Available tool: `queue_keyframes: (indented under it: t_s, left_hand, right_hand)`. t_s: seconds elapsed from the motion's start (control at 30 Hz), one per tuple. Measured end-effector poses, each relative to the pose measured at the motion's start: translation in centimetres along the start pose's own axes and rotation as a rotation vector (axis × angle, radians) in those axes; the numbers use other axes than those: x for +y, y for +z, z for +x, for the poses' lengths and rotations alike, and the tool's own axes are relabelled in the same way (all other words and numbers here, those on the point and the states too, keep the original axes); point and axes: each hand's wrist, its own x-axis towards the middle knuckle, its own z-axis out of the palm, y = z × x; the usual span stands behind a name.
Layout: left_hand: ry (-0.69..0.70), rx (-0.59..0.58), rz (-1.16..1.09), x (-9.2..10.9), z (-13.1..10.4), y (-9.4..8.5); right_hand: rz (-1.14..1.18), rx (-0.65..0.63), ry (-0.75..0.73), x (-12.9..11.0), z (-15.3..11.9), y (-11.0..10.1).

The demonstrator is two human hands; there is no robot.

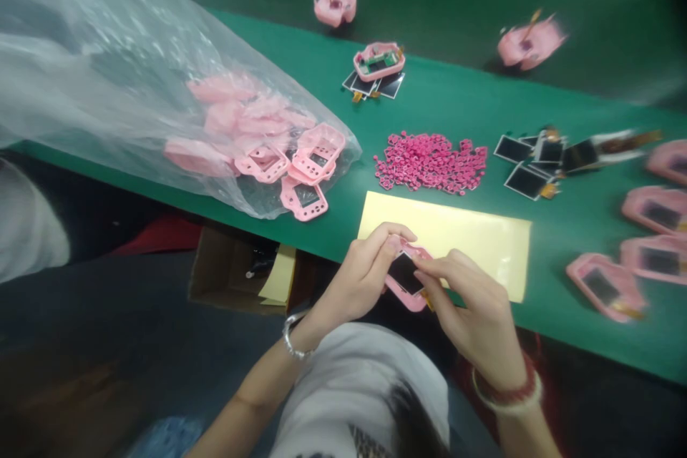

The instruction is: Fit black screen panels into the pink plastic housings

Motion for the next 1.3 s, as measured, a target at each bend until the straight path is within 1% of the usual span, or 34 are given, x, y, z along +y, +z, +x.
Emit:
queue_keyframes:
  t_s: [0.03, 0.1, 0.17, 0.2, 0.27, 0.33, 0.5, 0.67, 0.77, 0.87, 0.97, 1.07, 1.17, 1.23, 1.3]
  left_hand:
    - [-0.001, -0.007, 0.003, 0.1, 0.0, -0.1]
    - [0.025, 0.008, 0.027, 0.6, 0.0, -0.2]
    - [0.077, 0.046, 0.068, 1.1, -0.1, -0.1]
    - [0.097, 0.06, 0.081, 1.2, -0.2, -0.1]
    - [0.102, 0.074, 0.082, 1.5, -0.3, 0.0]
    - [0.086, 0.082, 0.069, 1.5, -0.4, 0.2]
    - [0.082, 0.098, 0.057, 1.0, -0.5, 0.4]
    - [0.054, 0.066, 0.006, 1.0, -0.6, 0.4]
    - [0.055, 0.064, 0.0, 1.2, -0.6, 0.5]
    - [0.096, 0.087, 0.034, 1.2, -0.5, 0.5]
    - [0.177, 0.12, 0.1, 1.2, -0.4, 0.5]
    - [0.19, 0.125, 0.069, 1.2, -0.3, 0.8]
    - [0.136, 0.139, -0.056, 1.2, -0.1, 1.4]
    - [0.108, 0.183, -0.103, 1.1, 0.0, 1.8]
    - [0.118, 0.254, -0.109, 1.0, 0.1, 2.1]
  right_hand:
    - [-0.017, 0.026, 0.017, -0.2, 0.0, 0.1]
    - [-0.087, 0.118, 0.031, -0.7, -0.1, 0.2]
    - [-0.179, 0.197, -0.002, -1.2, -0.1, 0.1]
    - [-0.219, 0.212, -0.034, -1.3, -0.1, 0.1]
    - [-0.25, 0.178, -0.091, -1.5, 0.0, -0.1]
    - [-0.212, 0.137, -0.115, -1.6, 0.0, -0.1]
    - [-0.084, 0.189, -0.083, -1.4, -0.3, 0.4]
    - [-0.079, 0.183, -0.08, -1.3, -0.3, 0.6]
    - [-0.024, 0.159, -0.037, -1.2, -0.5, 0.4]
    - [0.019, 0.134, 0.009, -1.0, -0.7, 0.4]
    - [0.036, 0.119, 0.005, -0.9, -0.6, 0.4]
    - [-0.034, 0.132, -0.03, -0.7, -0.3, 0.5]
    - [-0.216, 0.201, -0.035, -0.4, 0.1, 0.5]
    - [-0.299, 0.232, -0.017, -0.2, 0.3, 0.5]
    - [-0.249, 0.263, 0.035, -0.1, 0.2, 0.9]
